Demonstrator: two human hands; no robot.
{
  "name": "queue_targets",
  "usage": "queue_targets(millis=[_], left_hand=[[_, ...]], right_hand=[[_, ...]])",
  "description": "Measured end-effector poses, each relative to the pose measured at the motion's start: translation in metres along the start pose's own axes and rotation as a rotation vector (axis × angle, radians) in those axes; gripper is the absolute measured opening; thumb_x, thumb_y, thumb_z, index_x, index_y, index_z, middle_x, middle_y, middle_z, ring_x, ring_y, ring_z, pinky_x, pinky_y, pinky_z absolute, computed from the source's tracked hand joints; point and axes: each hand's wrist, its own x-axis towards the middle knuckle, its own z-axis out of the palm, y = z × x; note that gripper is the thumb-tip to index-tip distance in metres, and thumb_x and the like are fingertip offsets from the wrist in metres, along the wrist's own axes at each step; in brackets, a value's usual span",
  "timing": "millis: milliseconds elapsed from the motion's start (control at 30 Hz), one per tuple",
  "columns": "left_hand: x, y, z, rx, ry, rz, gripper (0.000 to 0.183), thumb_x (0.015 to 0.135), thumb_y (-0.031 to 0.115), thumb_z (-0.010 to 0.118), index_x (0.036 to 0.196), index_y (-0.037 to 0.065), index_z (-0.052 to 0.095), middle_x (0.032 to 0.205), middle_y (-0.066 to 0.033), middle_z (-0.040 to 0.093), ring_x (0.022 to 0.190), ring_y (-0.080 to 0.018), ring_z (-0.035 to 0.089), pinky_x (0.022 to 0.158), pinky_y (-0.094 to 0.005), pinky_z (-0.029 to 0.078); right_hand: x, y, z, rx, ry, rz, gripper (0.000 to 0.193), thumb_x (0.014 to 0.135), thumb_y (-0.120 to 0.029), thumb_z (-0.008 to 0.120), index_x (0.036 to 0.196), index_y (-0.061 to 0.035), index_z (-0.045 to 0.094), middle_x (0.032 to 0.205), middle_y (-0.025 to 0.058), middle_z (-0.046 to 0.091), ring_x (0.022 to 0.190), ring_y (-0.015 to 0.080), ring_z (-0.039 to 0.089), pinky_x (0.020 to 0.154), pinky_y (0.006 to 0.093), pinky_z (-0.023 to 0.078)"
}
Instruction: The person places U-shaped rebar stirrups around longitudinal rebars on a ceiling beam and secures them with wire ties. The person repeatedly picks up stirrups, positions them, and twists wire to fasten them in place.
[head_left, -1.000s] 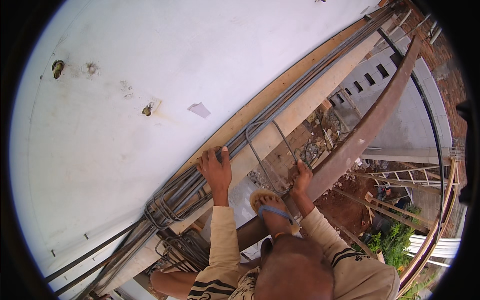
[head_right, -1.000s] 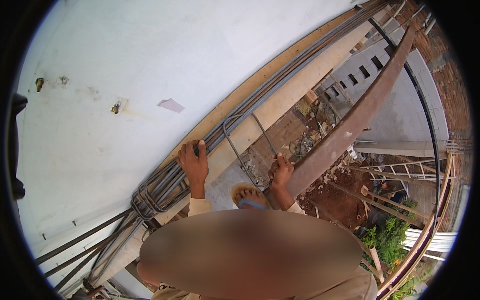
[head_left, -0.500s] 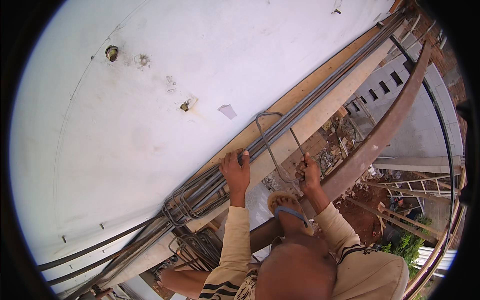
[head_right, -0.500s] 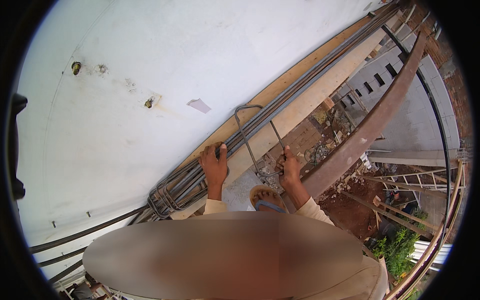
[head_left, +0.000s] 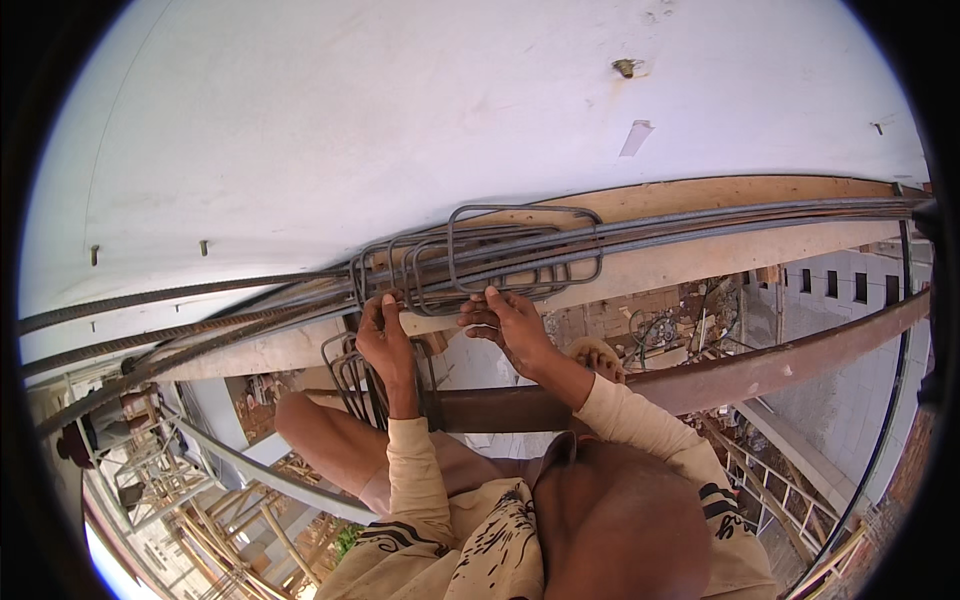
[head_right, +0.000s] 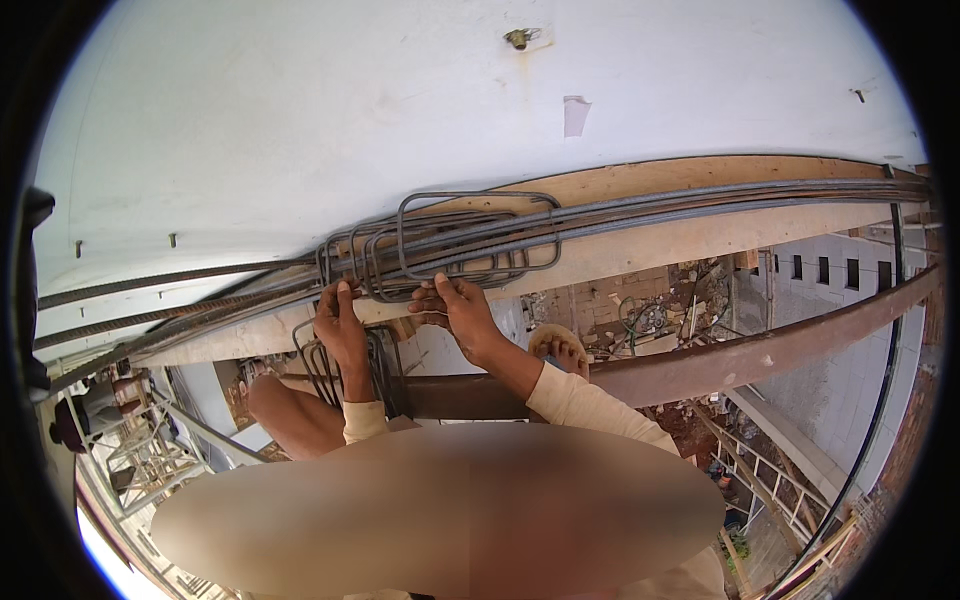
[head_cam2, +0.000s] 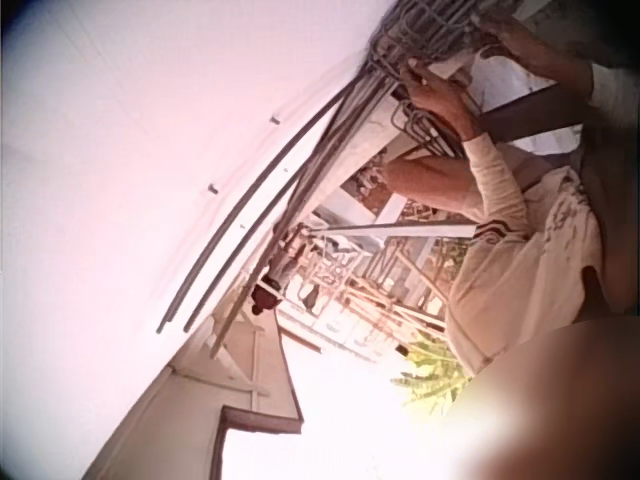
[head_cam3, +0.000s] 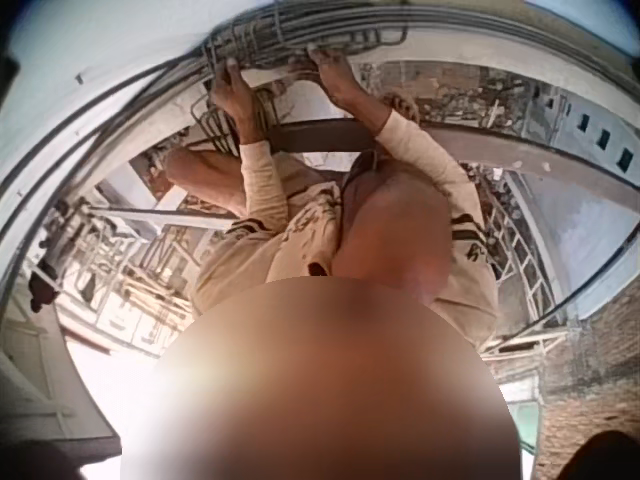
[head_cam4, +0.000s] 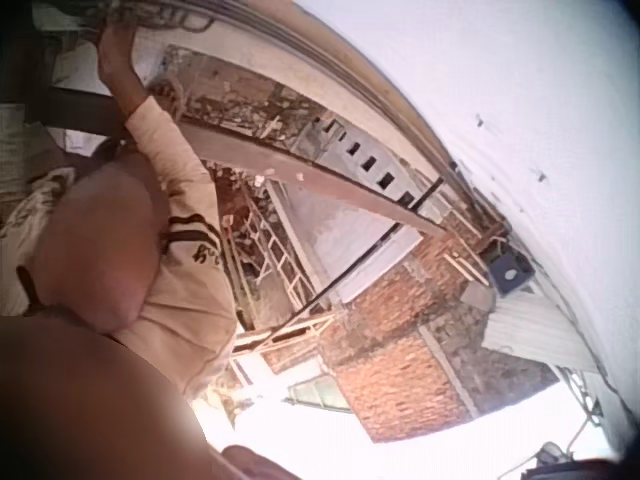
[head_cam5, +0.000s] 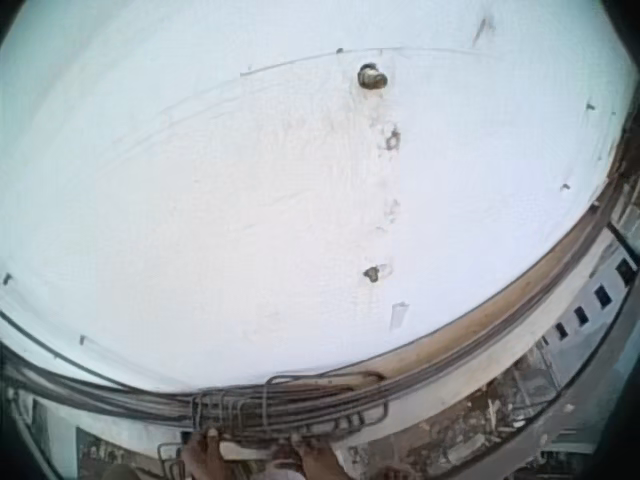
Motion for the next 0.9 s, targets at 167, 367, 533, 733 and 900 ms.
queue_targets(millis=[167,367,533,733,900], left_hand=[[-0.004,-0.055,-0.105,0.551,0.034,-0.192,0.029,0.095,0.025,0.067,0.110,0.000,0.074,0.102,-0.0211,0.073,0.093,-0.0376,0.070,0.086,-0.0452,0.053],[-0.004,-0.126,-0.137,0.892,0.095,-0.155,0.042,0.091,0.021,0.069,0.128,0.001,0.065,0.131,-0.0282,0.060,0.120,-0.0467,0.058,0.102,-0.0503,0.047],[0.014,-0.145,-0.144,0.731,0.087,-0.355,0.040,0.091,0.020,0.069,0.128,0.004,0.068,0.118,-0.0238,0.067,0.110,-0.0464,0.062,0.097,-0.0518,0.050],[0.002,-0.118,-0.138,0.777,0.247,-0.084,0.026,0.092,0.016,0.070,0.116,0.007,0.075,0.111,-0.0226,0.068,0.102,-0.0430,0.065,0.090,-0.0505,0.051],[0.001,-0.095,-0.124,0.614,0.164,-0.027,0.026,0.098,0.014,0.063,0.120,0.003,0.073,0.104,-0.0212,0.072,0.091,-0.0422,0.069,0.080,-0.0462,0.054]], right_hand=[[-0.016,0.045,0.013,-0.676,-0.433,0.244,0.033,0.106,-0.028,0.057,0.119,0.0024,0.061,0.085,0.0087,0.069,0.062,0.0155,0.067,0.056,0.0286,0.055],[-0.012,0.064,-0.021,-0.948,-0.382,0.124,0.027,0.102,-0.024,0.061,0.108,0.0012,0.068,0.075,0.0076,0.069,0.059,0.0148,0.066,0.057,0.0304,0.053],[0.007,0.095,-0.016,-1.130,-0.528,0.077,0.027,0.102,-0.025,0.062,0.109,0.0009,0.068,0.077,0.0079,0.069,0.061,0.0146,0.067,0.058,0.0309,0.054],[0.026,0.129,0.011,-1.142,-0.664,-0.110,0.029,0.101,-0.027,0.063,0.108,0.0008,0.066,0.082,0.0114,0.071,0.065,0.0188,0.070,0.064,0.0343,0.054],[0.032,0.136,0.030,-0.990,-0.645,0.072,0.038,0.104,-0.038,0.060,0.119,-0.0027,0.060,0.095,0.0070,0.069,0.078,0.0177,0.068,0.067,0.0335,0.056]])
